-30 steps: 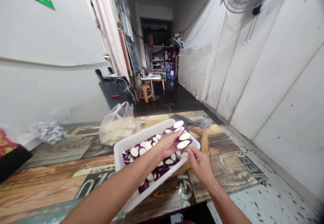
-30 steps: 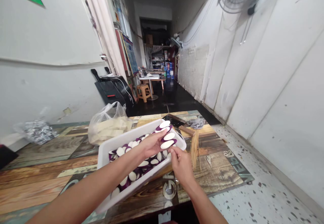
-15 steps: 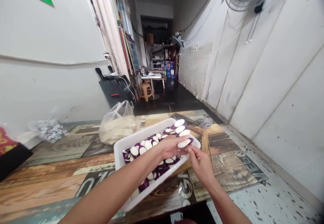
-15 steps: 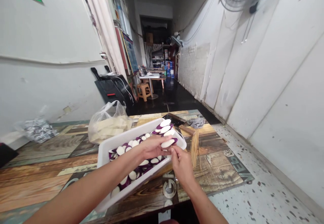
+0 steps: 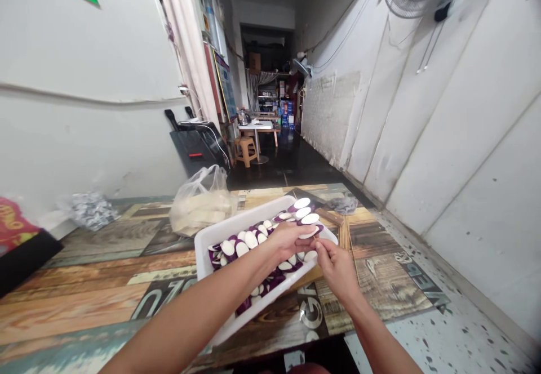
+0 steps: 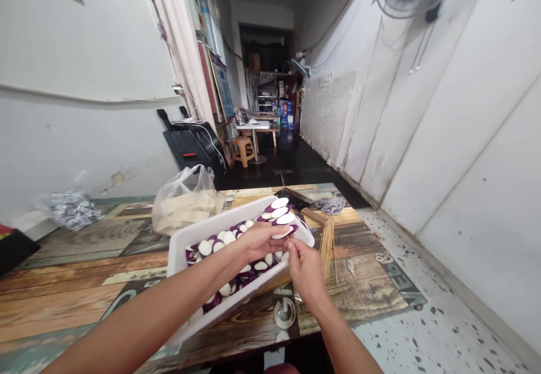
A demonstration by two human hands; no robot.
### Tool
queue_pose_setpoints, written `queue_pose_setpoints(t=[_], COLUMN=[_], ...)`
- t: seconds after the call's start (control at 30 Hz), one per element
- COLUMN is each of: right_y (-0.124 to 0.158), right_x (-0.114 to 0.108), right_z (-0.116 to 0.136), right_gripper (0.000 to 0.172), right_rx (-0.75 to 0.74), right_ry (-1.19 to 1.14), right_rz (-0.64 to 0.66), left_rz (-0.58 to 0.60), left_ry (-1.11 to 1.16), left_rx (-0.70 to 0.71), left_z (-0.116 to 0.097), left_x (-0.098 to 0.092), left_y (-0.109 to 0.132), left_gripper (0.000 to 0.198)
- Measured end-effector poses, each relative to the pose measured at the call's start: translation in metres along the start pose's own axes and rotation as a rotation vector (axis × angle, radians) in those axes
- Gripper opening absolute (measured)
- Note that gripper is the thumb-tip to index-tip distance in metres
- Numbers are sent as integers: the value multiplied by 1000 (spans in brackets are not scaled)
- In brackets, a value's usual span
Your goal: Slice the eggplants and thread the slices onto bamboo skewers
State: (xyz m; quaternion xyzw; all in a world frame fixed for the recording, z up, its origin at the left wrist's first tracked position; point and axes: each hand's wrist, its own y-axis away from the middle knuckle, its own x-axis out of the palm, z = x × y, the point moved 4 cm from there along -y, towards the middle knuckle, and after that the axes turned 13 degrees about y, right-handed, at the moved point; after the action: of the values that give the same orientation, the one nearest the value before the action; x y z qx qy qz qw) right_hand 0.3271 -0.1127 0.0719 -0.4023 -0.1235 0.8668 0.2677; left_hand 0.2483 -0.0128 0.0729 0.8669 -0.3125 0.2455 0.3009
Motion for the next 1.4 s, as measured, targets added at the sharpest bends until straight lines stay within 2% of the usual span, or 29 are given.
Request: queue_pose_setpoints(t=[0.1,0.17,0.23,0.33,0.4,0.5,0.67,0.8,0.87,0.93,1.0,1.13,1.23,1.27,1.33,1.4], right_y=[0,-4,-11,-27,-39,-57,-82,-106,-116,-121,-119,-93,-70,-66,-65,-69], right_x=[-3,-8,-13,-20,-19,-7,37,67,66,50,25,-33,-57,-59,-54,-38], right_z=[-1,-1,-1,-2,-2,4,22,37,40,34,17,-43,-70,-69,-52,-21], right_gripper=[30,32,33,32,31,30,24,12,26,32,27,28,33,33,31,26], right_rx=[-38,-120,-216,-320,-382,-490,-684,-761,-742,-681,-583,-303,-165,-152,-189,-293], right_ry=[75,215,345,423,456,475,421,396,404,417,438,505,545,545,523,492], right_rz=[26,71,129,192,217,264,345,343,288,202,99,-137,-248,-265,-248,-142], left_rz=[41,55,10,-128,-220,-257,-333,-337,-380,-434,-459,-393,-368,-395,-503,-553], left_ry=[-25,-136,-382,-940,-1185,-1272,-1288,-1303,-1329,-1379,-1446,-1592,-1694,-1731,-1796,-1807], left_rx=[-143,-189,-78,328,504,602,574,530,540,566,587,594,536,503,413,300], left_z=[-3,-12,-32,-72,-90,-103,-109,-111,-114,-118,-121,-120,-120,-121,-125,-123], left_x=[1,5,6,5,0,-12,-29,-36,-38,-40,-39,-38,-49,-56,-71,-86], left_y=[3,12,27,62,89,121,146,148,150,153,153,141,120,112,98,85], left_gripper=[30,35,34,29,33,28,28,30,31,31,30,29,28,27,25,25])
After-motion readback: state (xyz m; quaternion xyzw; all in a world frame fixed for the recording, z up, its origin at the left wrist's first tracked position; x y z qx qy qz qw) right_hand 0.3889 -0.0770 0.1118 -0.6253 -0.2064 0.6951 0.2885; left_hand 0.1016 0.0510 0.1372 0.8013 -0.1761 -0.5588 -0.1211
